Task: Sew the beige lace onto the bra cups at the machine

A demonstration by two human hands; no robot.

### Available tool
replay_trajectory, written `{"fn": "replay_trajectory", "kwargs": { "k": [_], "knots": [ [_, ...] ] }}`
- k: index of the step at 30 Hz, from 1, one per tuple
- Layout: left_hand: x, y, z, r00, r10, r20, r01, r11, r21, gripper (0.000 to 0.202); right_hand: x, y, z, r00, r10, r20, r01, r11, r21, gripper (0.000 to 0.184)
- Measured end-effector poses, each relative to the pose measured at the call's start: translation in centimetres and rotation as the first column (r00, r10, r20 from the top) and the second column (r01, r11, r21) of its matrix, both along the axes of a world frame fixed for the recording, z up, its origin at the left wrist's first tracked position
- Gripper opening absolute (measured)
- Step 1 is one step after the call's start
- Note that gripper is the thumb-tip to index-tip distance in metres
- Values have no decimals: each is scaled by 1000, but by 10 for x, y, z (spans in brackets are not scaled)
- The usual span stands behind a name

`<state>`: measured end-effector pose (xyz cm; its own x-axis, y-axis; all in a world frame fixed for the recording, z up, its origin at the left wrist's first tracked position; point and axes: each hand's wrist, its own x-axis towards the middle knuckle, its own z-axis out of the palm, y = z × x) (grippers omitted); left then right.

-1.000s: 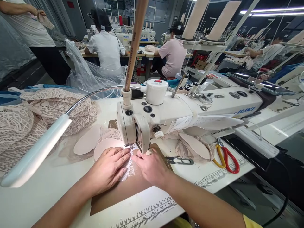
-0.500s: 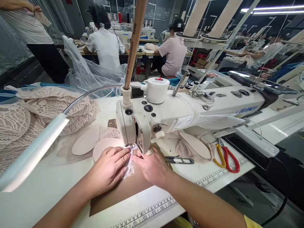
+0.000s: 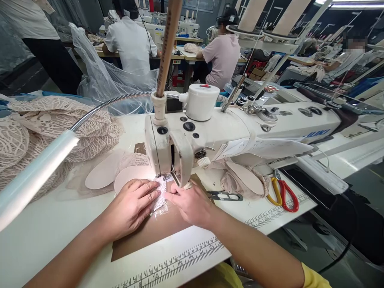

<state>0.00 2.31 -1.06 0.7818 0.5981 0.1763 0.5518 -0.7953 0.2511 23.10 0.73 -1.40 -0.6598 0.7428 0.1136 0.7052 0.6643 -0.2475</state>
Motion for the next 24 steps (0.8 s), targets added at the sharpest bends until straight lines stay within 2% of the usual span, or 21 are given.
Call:
{"fn": "replay_trajectory", "kwargs": {
  "k": [6,11,16,20,24],
  "knots": [
    [-2,-1,1,996,-58,64,61,997,-45,27,4,0,-6,990,126,-61,-126,992,7,38],
    [4,-3,-3,995,6,100,3,996,-89,14,5,0,-6,987,158,-43,-158,987,-3,36],
    [6,-3,-1,990,53,133,-27,982,-188,17,5,0,-3,985,166,-56,-167,986,-14,36],
    [2,-2,3,989,7,149,33,964,-263,15,6,1,-4,983,176,-57,-177,984,-8,34],
    [-3,0,0,987,-70,142,97,976,-193,21,8,1,-7,978,194,-75,-193,981,21,37]
  ]
}}
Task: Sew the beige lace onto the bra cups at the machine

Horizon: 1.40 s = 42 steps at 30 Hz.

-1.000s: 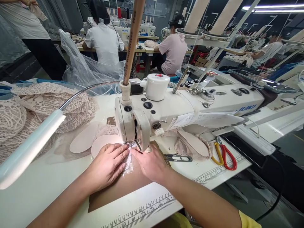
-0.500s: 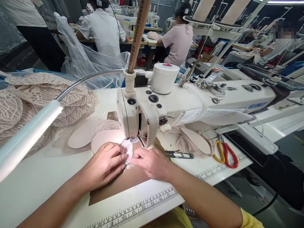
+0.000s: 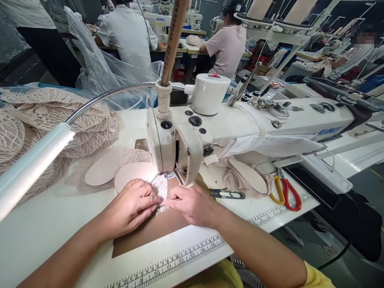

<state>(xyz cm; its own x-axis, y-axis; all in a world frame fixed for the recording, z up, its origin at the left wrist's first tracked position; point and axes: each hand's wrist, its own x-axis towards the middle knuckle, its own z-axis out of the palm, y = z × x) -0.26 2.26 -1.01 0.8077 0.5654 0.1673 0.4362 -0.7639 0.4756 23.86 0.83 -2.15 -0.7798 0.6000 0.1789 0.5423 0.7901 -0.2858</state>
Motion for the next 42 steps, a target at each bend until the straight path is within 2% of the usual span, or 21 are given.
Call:
{"fn": "replay_trajectory", "kwargs": {
  "k": [6,15,25,33,37,39,42],
  "knots": [
    [0,0,-6,997,-39,-63,46,992,115,26,2,-1,-1,1000,2,-14,-2,1000,-2,40],
    [-1,0,-6,995,-37,-96,61,963,261,24,3,-1,-3,999,3,-41,-2,999,40,32],
    [1,-1,-5,993,-39,-115,68,962,264,23,2,-1,-2,990,-33,-138,36,999,18,23],
    [0,-3,-1,994,-21,-109,43,979,201,24,-2,-3,0,999,-44,5,44,999,20,28],
    [7,-4,0,993,64,-97,-44,981,190,26,-3,-4,-1,999,-41,21,40,998,53,25],
    [13,-2,-1,985,118,-125,-84,964,252,28,-4,-4,-1,999,-45,27,43,997,65,22],
    [19,1,-4,972,151,-183,-82,938,337,29,-4,-4,1,998,-58,35,55,995,82,20]
  ]
}}
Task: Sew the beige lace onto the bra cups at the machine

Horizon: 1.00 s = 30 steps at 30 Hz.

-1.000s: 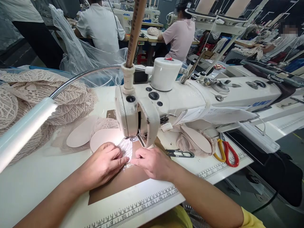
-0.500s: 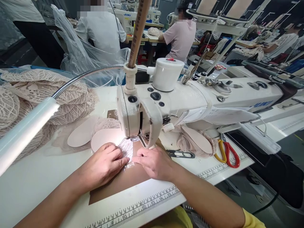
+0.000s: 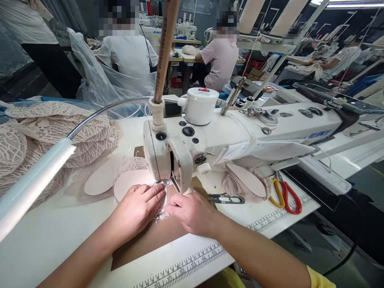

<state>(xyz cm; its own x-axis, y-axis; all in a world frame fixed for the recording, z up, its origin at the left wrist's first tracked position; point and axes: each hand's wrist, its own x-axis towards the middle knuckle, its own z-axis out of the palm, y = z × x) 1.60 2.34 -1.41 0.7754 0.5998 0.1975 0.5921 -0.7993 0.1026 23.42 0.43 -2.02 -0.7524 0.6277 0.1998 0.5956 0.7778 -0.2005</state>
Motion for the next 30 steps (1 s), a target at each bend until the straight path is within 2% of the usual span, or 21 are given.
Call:
{"fn": "replay_trajectory", "kwargs": {
  "k": [11,19,26,30],
  "knots": [
    [0,3,-1,999,8,-35,-7,1000,13,24,0,0,0,1000,-15,-27,15,1000,-3,22],
    [4,7,3,999,32,-27,-33,999,-36,20,-4,3,5,997,-80,5,80,997,-6,15],
    [-1,9,3,1000,0,3,0,999,-47,24,-7,5,3,988,-153,14,153,988,31,22],
    [-5,10,4,998,-40,46,43,997,-57,31,-9,7,6,977,-206,49,205,979,25,35]
  ]
}}
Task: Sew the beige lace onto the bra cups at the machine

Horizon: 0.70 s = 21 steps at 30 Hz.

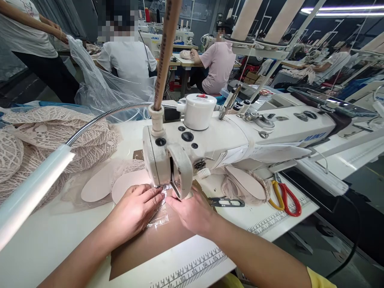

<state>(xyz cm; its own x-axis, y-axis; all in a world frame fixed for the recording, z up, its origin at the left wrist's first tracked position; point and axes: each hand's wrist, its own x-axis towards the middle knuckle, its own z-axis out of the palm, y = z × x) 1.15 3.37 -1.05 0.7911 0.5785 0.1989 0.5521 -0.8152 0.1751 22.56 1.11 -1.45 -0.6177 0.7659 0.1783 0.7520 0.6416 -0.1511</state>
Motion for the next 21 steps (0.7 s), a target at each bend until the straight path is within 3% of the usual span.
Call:
{"fn": "replay_trajectory", "kwargs": {
  "k": [11,21],
  "knots": [
    [-2,10,-4,1000,12,-3,-12,1000,-9,26,-4,5,-6,997,-81,-8,81,994,76,36],
    [-2,8,-1,990,134,-52,-133,991,28,22,0,3,-7,992,-82,-92,88,994,63,43]
  ]
}}
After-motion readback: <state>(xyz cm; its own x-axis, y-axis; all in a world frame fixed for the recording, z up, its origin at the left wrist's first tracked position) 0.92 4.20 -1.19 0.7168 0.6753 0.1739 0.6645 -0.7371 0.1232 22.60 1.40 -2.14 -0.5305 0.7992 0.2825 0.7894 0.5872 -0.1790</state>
